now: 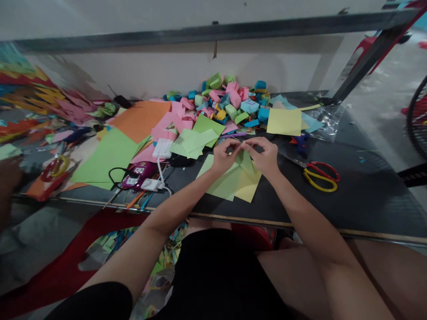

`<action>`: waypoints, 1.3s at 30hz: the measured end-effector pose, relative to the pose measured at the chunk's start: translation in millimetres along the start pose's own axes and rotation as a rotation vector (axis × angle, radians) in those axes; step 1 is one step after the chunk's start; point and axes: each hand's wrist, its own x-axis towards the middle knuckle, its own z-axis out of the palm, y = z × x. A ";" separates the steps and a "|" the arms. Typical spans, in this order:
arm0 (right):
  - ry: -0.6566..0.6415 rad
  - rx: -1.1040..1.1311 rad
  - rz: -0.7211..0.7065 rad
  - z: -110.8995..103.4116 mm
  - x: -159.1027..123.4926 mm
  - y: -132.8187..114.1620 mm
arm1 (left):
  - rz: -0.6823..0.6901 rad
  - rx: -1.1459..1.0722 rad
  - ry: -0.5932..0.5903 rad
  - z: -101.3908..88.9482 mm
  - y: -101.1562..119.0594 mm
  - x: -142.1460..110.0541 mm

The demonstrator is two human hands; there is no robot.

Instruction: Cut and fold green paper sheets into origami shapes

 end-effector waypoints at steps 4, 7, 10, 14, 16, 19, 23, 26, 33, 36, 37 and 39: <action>-0.001 0.081 0.101 2.5 1.8 1.6 | -0.091 -0.025 -0.084 0.7 -1.4 0.9; 0.043 0.209 0.151 6.6 8.3 9.1 | -0.157 -0.052 -0.299 -2.9 -8.4 4.0; 0.069 0.228 0.196 13.1 19.0 20.3 | -0.264 -0.052 -0.461 -8.0 -14.0 7.6; 0.010 0.265 0.405 17.5 29.7 38.5 | -0.456 -0.118 -0.431 -11.6 -10.5 8.8; -0.038 0.313 0.559 14.6 29.0 45.0 | -0.535 -0.186 -0.333 -12.1 -7.4 8.8; -0.212 0.393 0.748 6.0 22.0 45.3 | -0.579 -0.212 -0.133 -12.6 -8.1 9.6; -0.468 0.228 0.691 0.1 14.7 33.3 | -0.573 -0.110 -0.023 -15.5 -17.2 10.4; -0.571 0.095 0.613 3.0 15.9 27.1 | -0.599 -0.059 -0.006 -18.3 -21.5 10.3; -0.612 0.201 0.627 1.2 13.5 33.3 | -0.628 -0.124 0.022 -19.0 -26.2 13.4; -0.444 0.177 0.605 -2.4 7.3 40.3 | -0.717 -0.214 0.084 -15.5 -32.0 12.5; -0.353 0.159 0.591 -3.1 5.4 42.8 | -0.752 -0.254 0.102 -14.1 -33.5 11.6; -0.226 0.145 0.566 -3.5 2.3 47.1 | -0.812 -0.306 0.133 -11.3 -34.7 9.2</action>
